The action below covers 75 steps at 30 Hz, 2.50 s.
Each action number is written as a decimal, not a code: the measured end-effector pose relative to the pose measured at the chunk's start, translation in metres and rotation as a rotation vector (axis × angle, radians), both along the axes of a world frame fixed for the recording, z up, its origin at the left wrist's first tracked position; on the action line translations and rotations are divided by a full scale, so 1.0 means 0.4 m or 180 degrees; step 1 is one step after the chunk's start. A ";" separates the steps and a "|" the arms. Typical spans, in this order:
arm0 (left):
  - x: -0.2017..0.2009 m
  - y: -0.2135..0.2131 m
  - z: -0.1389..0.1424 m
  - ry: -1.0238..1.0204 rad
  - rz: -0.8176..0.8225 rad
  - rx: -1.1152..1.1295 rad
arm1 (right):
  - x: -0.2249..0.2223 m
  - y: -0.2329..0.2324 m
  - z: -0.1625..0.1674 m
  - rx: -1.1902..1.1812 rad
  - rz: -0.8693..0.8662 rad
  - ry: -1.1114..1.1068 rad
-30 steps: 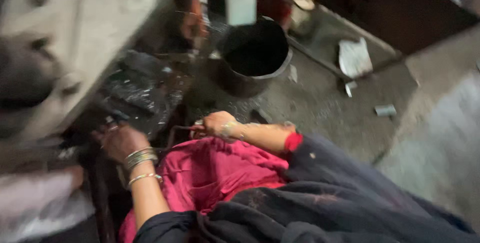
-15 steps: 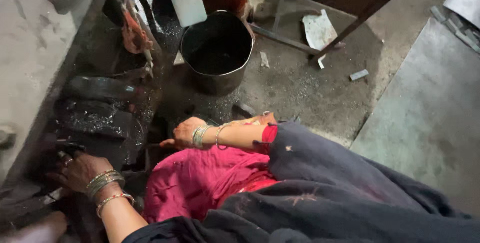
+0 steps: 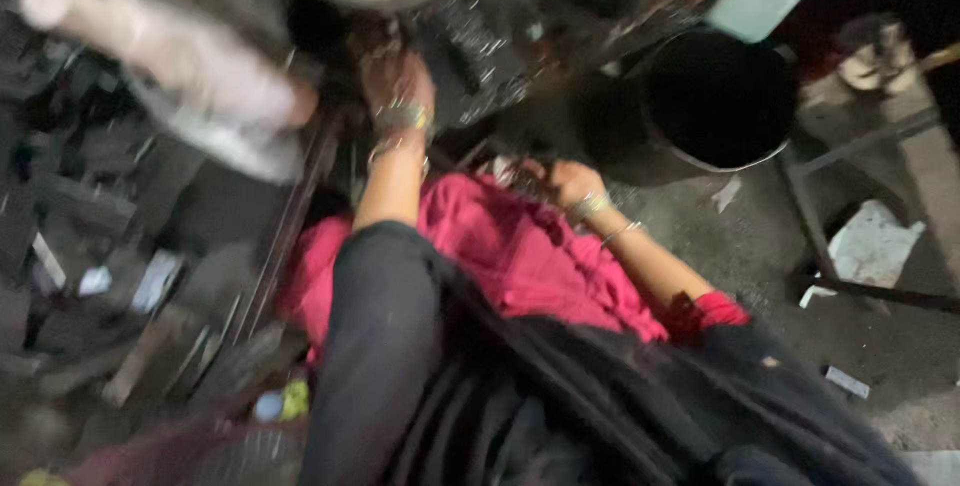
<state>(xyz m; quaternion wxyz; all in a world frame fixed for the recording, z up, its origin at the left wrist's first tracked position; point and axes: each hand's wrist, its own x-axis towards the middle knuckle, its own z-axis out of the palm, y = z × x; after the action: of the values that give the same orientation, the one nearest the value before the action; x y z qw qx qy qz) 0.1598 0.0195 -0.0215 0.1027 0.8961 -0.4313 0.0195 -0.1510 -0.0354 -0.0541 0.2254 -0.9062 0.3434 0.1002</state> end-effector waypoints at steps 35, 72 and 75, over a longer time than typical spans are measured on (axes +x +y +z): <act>-0.176 0.088 -0.041 -0.0342 -0.0052 -0.0346 | 0.144 -0.024 0.339 -0.0903 -0.0360 -0.0760; -0.183 0.095 0.074 -0.0605 -0.0315 0.0265 | 0.066 -0.023 0.117 -0.0392 -0.0323 0.0018; -0.185 0.050 0.074 -0.0585 -0.0111 0.0707 | 0.087 -0.046 0.146 -0.0840 0.0102 -0.0484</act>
<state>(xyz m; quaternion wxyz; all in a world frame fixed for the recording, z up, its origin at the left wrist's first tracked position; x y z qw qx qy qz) 0.0858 0.0393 0.0081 -0.0368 0.8888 -0.4539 0.0518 -0.1161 -0.0540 0.0044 0.1281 -0.9383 0.3211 -0.0111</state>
